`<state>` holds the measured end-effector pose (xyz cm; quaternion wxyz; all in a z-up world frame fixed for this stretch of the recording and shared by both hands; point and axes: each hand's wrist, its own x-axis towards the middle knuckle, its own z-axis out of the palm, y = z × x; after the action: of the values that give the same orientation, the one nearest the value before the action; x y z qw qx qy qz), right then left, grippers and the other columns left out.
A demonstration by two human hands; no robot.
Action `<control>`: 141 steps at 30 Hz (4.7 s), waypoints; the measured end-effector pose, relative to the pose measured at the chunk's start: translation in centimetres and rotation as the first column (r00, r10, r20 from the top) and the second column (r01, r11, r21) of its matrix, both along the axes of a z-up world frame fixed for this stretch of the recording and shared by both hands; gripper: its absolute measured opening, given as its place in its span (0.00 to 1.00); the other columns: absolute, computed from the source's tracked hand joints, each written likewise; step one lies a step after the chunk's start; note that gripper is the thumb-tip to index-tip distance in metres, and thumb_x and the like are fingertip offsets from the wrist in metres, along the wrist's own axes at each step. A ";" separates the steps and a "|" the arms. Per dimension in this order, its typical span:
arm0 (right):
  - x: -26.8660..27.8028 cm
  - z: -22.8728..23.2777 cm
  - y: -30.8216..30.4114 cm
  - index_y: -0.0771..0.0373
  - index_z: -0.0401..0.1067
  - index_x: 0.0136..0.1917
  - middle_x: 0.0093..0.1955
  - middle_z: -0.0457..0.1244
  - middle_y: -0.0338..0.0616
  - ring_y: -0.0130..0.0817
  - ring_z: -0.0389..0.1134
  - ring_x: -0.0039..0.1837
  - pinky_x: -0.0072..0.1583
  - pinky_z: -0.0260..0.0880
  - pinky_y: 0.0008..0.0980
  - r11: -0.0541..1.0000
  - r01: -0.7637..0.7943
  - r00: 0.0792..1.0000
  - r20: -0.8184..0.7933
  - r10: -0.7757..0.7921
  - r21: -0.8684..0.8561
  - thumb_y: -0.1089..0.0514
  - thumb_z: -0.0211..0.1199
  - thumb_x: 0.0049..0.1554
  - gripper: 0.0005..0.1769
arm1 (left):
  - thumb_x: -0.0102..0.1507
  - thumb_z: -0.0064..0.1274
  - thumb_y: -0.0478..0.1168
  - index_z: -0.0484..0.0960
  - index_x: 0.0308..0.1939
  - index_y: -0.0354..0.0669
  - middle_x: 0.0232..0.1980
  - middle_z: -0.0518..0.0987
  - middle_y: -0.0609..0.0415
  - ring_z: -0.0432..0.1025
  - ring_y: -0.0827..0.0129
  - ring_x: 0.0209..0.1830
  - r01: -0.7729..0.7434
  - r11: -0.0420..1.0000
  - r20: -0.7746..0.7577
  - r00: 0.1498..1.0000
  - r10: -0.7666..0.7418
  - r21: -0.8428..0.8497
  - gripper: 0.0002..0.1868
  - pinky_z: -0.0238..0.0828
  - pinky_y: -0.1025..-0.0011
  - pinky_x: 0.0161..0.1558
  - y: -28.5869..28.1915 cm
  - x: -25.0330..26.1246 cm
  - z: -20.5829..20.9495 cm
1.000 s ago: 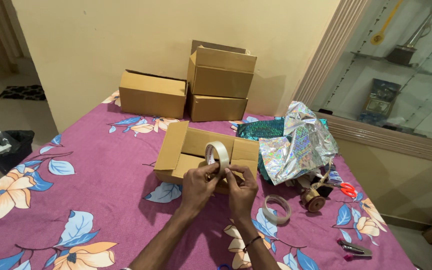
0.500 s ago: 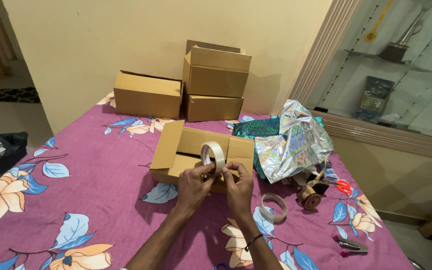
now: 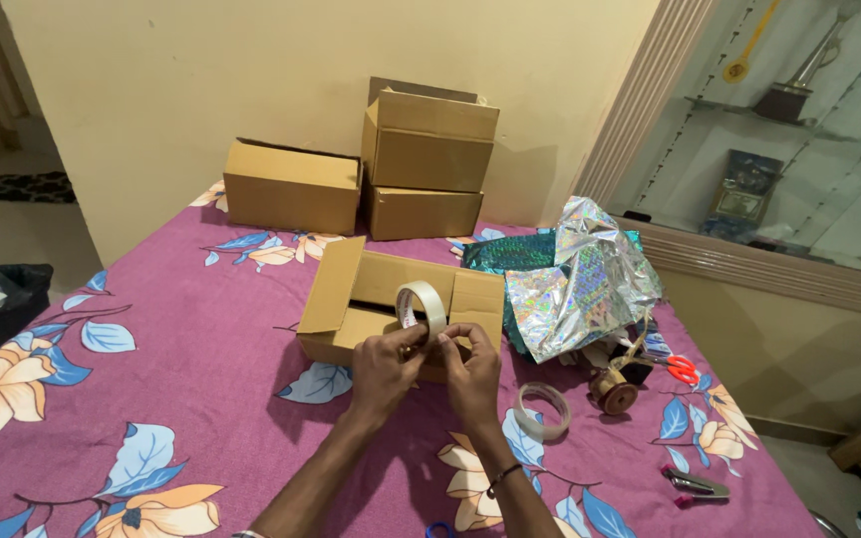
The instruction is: The person places a small black object into a cardboard box, closes the flaps, and then uses scissors to cut a strip of clear packing tape. The tape is held but not applied to the box by the end of the clip.
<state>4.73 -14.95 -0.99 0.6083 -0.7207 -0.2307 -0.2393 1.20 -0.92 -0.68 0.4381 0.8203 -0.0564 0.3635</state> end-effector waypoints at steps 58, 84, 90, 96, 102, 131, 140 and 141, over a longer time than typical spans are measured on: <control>18.7 -11.4 -45.9 0.69 0.61 0.71 0.71 0.58 0.65 0.61 0.59 0.72 0.69 0.61 0.51 0.473 0.546 0.812 0.296 -0.503 -0.691 0.68 0.52 0.51 0.33 | 0.61 0.53 0.35 0.80 0.52 0.41 0.36 0.86 0.53 0.84 0.72 0.34 0.469 0.790 -0.131 0.822 -0.554 -0.395 0.15 0.81 0.71 0.37 -16.2 8.4 -13.5; 15.8 -10.8 -44.0 0.68 0.74 0.51 0.50 0.68 0.64 0.62 0.69 0.56 0.58 0.69 0.54 0.347 0.404 0.711 0.052 -0.701 -0.846 0.46 0.67 0.54 0.23 | 0.67 0.55 0.41 0.79 0.43 0.37 0.30 0.77 0.60 0.71 0.81 0.28 0.497 0.730 -0.029 0.817 -0.575 -0.470 0.09 0.68 0.78 0.30 -13.2 3.4 -4.8; 13.4 -7.5 -41.1 0.66 0.77 0.53 0.53 0.71 0.62 0.57 0.73 0.57 0.57 0.74 0.51 0.175 0.282 0.571 0.018 -0.821 -0.943 0.50 0.68 0.55 0.19 | 0.67 0.55 0.42 0.81 0.48 0.37 0.29 0.78 0.59 0.72 0.79 0.29 0.507 0.741 -0.050 0.810 -0.584 -0.440 0.12 0.70 0.76 0.33 -10.9 0.0 -2.8; 10.0 -6.7 -39.7 0.70 0.76 0.53 0.53 0.70 0.64 0.63 0.73 0.55 0.56 0.74 0.56 0.189 0.507 0.619 0.202 -0.759 -0.841 0.58 0.63 0.58 0.13 | 0.68 0.53 0.45 0.82 0.51 0.36 0.34 0.82 0.57 0.76 0.78 0.36 0.480 0.762 -0.135 0.801 -0.583 -0.435 0.15 0.74 0.76 0.39 -7.5 -3.5 -2.9; 6.0 -5.8 -37.5 0.72 0.68 0.61 0.51 0.69 0.67 0.64 0.71 0.55 0.56 0.71 0.56 0.254 0.686 0.485 0.168 -0.858 -0.682 0.53 0.66 0.58 0.24 | 0.67 0.52 0.46 0.79 0.58 0.37 0.39 0.83 0.56 0.77 0.77 0.39 0.458 0.739 -0.144 0.795 -0.589 -0.493 0.20 0.78 0.75 0.40 -4.3 -5.5 -3.6; -11.4 -3.3 -14.3 0.56 0.79 0.57 0.54 0.66 0.41 0.37 0.70 0.57 0.60 0.72 0.37 0.760 -0.252 0.957 -0.273 0.101 -0.600 0.56 0.67 0.54 0.16 | 0.69 0.53 0.43 0.82 0.53 0.36 0.33 0.81 0.56 0.71 0.80 0.28 0.332 0.788 -0.056 0.906 -0.419 -0.518 0.15 0.70 0.78 0.29 -3.5 -6.1 -5.6; -13.4 -1.9 -9.3 0.62 0.73 0.53 0.49 0.64 0.45 0.39 0.68 0.52 0.54 0.70 0.38 0.475 -0.552 0.834 -0.473 0.286 -0.686 0.59 0.72 0.51 0.17 | 0.66 0.56 0.45 0.82 0.57 0.36 0.35 0.82 0.58 0.74 0.80 0.35 0.367 0.760 -0.047 0.886 -0.462 -0.536 0.20 0.72 0.79 0.36 -2.3 -4.2 -7.0; -13.2 -2.2 -9.4 0.62 0.71 0.52 0.48 0.65 0.45 0.39 0.68 0.51 0.54 0.69 0.39 0.456 -0.565 0.823 -0.503 0.263 -0.687 0.59 0.72 0.51 0.17 | 0.66 0.57 0.45 0.81 0.57 0.36 0.36 0.83 0.58 0.75 0.80 0.36 0.397 0.744 -0.023 0.875 -0.484 -0.538 0.20 0.73 0.79 0.37 -2.1 -4.2 -7.1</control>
<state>-8.52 -24.32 -3.23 0.2757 -0.8650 -0.3812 0.1747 -3.02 -3.06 -7.77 0.7183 0.6614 -0.1138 0.1834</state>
